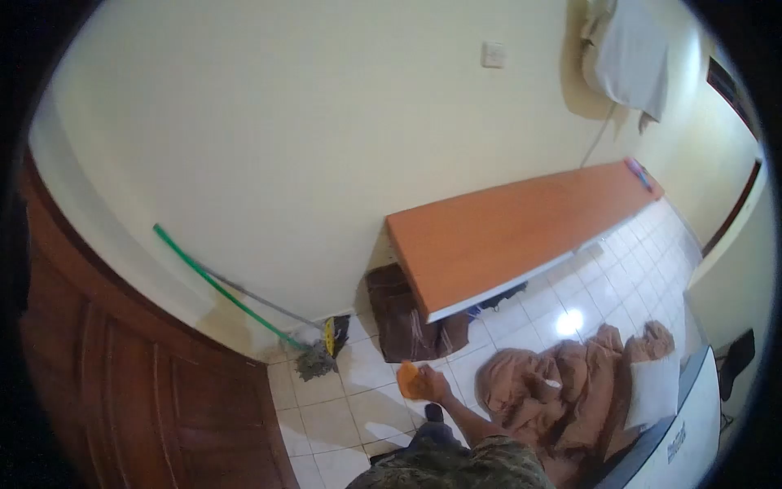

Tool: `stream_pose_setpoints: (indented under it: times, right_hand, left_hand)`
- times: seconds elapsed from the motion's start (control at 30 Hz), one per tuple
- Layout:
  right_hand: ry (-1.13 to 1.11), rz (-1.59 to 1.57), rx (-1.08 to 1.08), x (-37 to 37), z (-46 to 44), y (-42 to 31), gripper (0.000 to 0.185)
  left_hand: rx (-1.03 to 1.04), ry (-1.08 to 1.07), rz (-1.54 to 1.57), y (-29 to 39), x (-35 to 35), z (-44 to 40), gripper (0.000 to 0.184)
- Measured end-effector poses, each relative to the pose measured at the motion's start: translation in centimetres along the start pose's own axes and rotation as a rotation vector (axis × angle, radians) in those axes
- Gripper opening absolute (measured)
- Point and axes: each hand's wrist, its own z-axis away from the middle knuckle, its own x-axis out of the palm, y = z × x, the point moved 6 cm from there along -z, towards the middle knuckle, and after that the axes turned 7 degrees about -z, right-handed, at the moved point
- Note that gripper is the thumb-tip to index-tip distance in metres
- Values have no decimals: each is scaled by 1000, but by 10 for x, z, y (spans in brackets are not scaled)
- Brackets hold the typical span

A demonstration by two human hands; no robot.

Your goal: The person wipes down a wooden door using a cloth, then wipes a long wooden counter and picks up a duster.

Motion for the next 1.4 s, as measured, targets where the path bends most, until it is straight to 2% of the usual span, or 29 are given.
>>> stream_pose_setpoints:
  times: [0.03, 0.07, 0.2, 0.23, 0.3, 0.37, 0.43, 0.47, 0.5, 0.57, 0.63, 0.7, 0.73, 0.77, 0.83, 0.87, 0.9, 0.93, 0.97, 1.0, 1.03, 1.13, 1.2, 1.23, 1.4]
  right_hand:
    - [84, -36, -60, -28, -9, -20, 40]
    - [209, -157, -233, -52, -22, -37, 35]
    - [283, -182, -167, -152, -78, -93, 34]
    - [310, -210, -236, -172, -95, -96, 35]
    - [345, -228, -308, -210, -124, -103, 35]
    - [389, -104, -197, -235, -156, -107, 40]
    - [400, -188, -157, -252, -176, -111, 44]
    - [389, -271, -104, -256, -183, -106, 47]
    - [414, -266, -96, -253, -191, -92, 47]
    - [688, -11, -232, -238, -194, -51, 51]
    - [794, -44, -468, -210, -175, -16, 52]
    - [739, -11, -214, -197, -115, -12, 55]
    - [763, 193, -294, -177, -91, 11, 59]
    - [573, 101, -297, -174, -58, 19, 60]
    - [373, 188, -167, -154, 18, 67, 61]
    - [293, 143, 24, -147, 56, 103, 59]
    - [229, 46, 167, -123, 90, 184, 60]
    - [164, 174, 385, -146, 125, 186, 60]
    - [186, 174, 396, -159, 122, 184, 60]
    - [223, 149, 414, -158, 177, 216, 60]
    - [259, 121, 433, -194, 237, 259, 60]
    - [369, 40, 487, -219, 238, 275, 59]
    - [432, -3, 522, -173, 255, 304, 59]
    - [466, -23, 541, -204, 233, 305, 59]
    - [645, -141, 633, -246, 223, 347, 57]
  left_hand:
    - [-17, 1, 14, 2, 10, 0, 41]
    - [-32, 1, 31, 6, 22, 0, 40]
    - [-77, 7, 108, 21, 69, -28, 38]
    - [-71, -10, 100, 33, 88, -35, 38]
    - [23, -80, -272, 69, 140, -50, 67]
    - [90, -81, -271, 91, 175, -63, 63]
    - [186, -90, -332, 107, 199, -80, 58]
    - [354, -106, 50, 122, 214, -68, 31]
    - [358, -128, 37, 139, 216, -66, 31]
    - [368, -176, -24, 170, 230, -67, 29]
    - [369, -199, -83, 193, 227, -64, 27]
    - [377, -220, -163, 224, 208, -70, 26]
    - [387, -243, -212, 248, 200, -78, 25]
    - [396, -274, -252, 266, 202, -89, 24]
    - [416, -336, -313, 294, 218, -112, 23]
    - [432, -362, -347, 313, 226, -124, 22]
    - [445, -387, -381, 332, 233, -130, 22]
    - [457, -411, -415, 347, 244, -139, 21]
    - [473, -435, -447, 365, 258, -148, 21]
    - [494, -459, -482, 384, 273, -159, 20]
    - [514, -483, -519, 401, 287, -168, 20]
    - [575, -557, -626, 457, 350, -188, 19]
    - [610, -605, -682, 487, 407, -190, 18]
    - [628, -632, -709, 499, 443, -190, 18]
    - [720, -770, -858, 575, 635, -149, 18]
